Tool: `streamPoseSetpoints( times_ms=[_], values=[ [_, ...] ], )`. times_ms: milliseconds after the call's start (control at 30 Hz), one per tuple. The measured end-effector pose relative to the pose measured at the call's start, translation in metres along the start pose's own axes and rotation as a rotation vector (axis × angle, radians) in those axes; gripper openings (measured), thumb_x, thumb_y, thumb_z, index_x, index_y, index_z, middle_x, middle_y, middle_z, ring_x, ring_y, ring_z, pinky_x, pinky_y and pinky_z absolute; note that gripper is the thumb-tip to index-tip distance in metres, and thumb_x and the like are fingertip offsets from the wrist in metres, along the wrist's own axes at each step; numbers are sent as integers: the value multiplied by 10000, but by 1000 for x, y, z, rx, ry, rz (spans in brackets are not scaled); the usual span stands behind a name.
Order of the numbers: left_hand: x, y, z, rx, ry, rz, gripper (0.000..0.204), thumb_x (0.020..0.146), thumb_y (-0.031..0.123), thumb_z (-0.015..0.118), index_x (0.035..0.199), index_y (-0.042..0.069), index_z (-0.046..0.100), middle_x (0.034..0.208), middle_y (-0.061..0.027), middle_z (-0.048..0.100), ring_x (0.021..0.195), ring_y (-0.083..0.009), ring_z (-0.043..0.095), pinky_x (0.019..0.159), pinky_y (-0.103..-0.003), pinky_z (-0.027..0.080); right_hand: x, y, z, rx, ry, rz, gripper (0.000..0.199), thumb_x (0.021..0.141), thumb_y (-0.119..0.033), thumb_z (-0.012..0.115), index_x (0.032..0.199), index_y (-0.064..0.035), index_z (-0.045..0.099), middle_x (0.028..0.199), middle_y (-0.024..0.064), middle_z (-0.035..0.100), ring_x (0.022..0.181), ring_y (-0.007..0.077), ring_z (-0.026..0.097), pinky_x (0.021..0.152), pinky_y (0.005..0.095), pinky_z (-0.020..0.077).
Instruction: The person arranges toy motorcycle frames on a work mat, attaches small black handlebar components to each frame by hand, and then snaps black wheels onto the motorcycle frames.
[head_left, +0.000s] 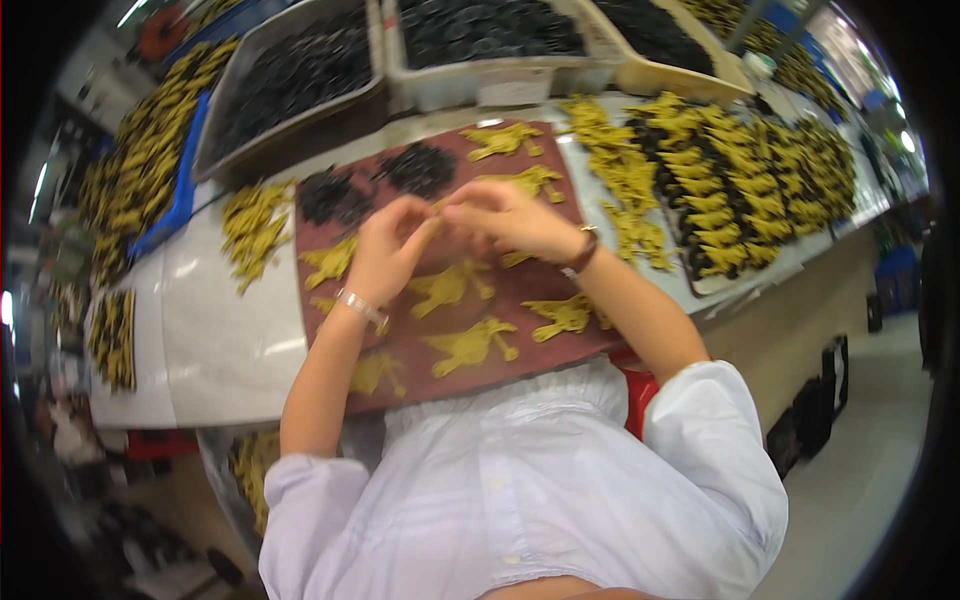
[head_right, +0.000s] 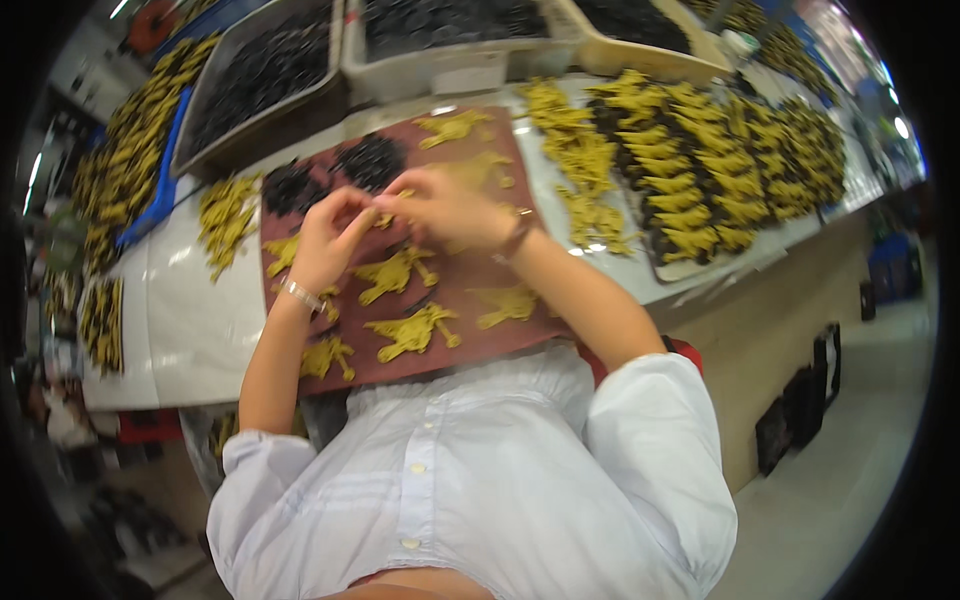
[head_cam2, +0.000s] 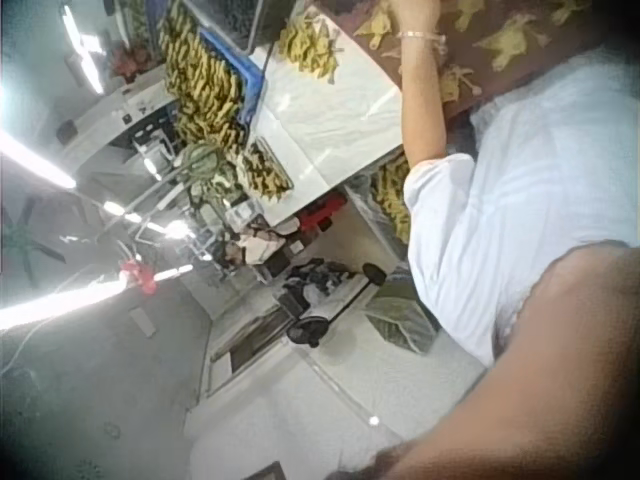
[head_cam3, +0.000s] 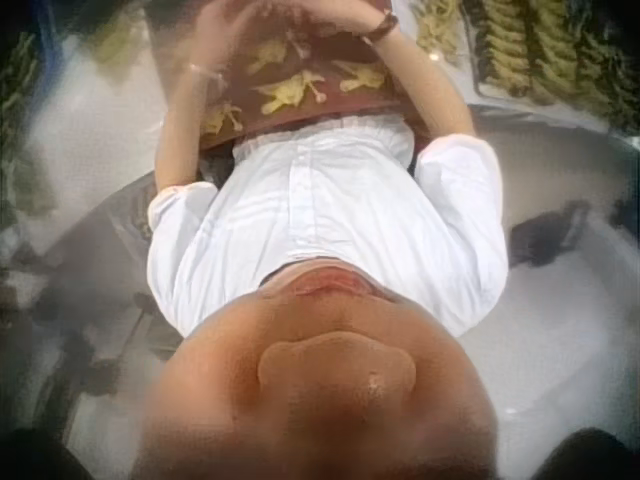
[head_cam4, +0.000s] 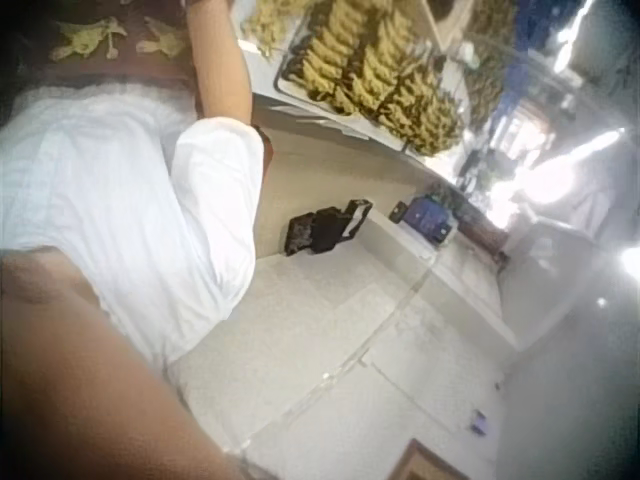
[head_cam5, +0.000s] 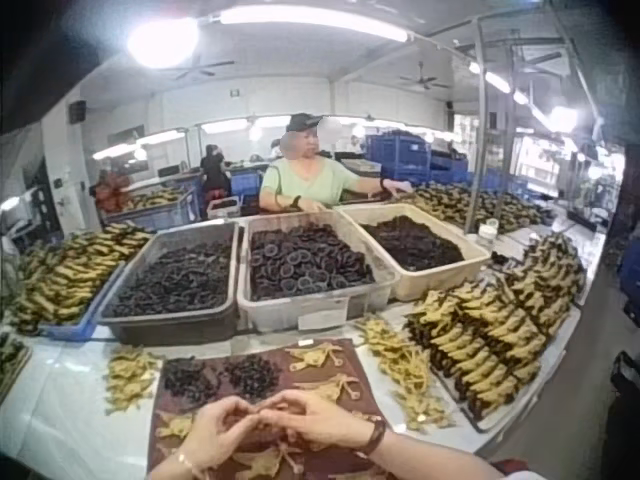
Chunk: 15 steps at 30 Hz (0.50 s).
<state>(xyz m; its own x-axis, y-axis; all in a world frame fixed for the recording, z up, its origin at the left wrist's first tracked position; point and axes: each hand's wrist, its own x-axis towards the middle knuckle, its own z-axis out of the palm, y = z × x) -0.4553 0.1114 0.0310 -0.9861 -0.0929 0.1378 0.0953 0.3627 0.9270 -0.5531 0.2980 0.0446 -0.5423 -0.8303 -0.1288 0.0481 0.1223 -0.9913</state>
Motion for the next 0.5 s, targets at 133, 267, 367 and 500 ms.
streamPoseSetpoints(
  times_ms=[133,267,367,500],
  values=[
    [9,-5,1,-387,30,-93,151,902,101,656,964,-30,615,899,-69,678,809,-128,652,735,-247,520,17,9,-5,-55,78,-128,233,859,-135,720,1059,-34,660,881,-6,687,727,32,615,563,168,453],
    [15,2,5,-608,189,-159,235,909,68,646,1091,-21,527,967,-125,694,882,-135,670,777,-238,545,28,6,2,154,141,-125,174,881,-146,700,1025,-57,662,861,-33,652,650,-12,505,514,145,352],
    [14,-2,-1,-570,181,-136,283,903,81,659,1113,-12,494,999,-149,694,917,-148,672,785,-251,555,35,3,4,186,151,-113,142,902,-146,674,1016,-64,653,881,-40,642,711,-14,519,538,142,360],
    [12,-12,-7,-242,180,-45,258,856,106,706,1042,-6,567,991,-127,702,888,-164,686,746,-278,551,45,13,-14,-12,123,-149,139,936,-166,631,1025,-59,641,890,-39,644,734,8,528,583,161,400]
  ],
)
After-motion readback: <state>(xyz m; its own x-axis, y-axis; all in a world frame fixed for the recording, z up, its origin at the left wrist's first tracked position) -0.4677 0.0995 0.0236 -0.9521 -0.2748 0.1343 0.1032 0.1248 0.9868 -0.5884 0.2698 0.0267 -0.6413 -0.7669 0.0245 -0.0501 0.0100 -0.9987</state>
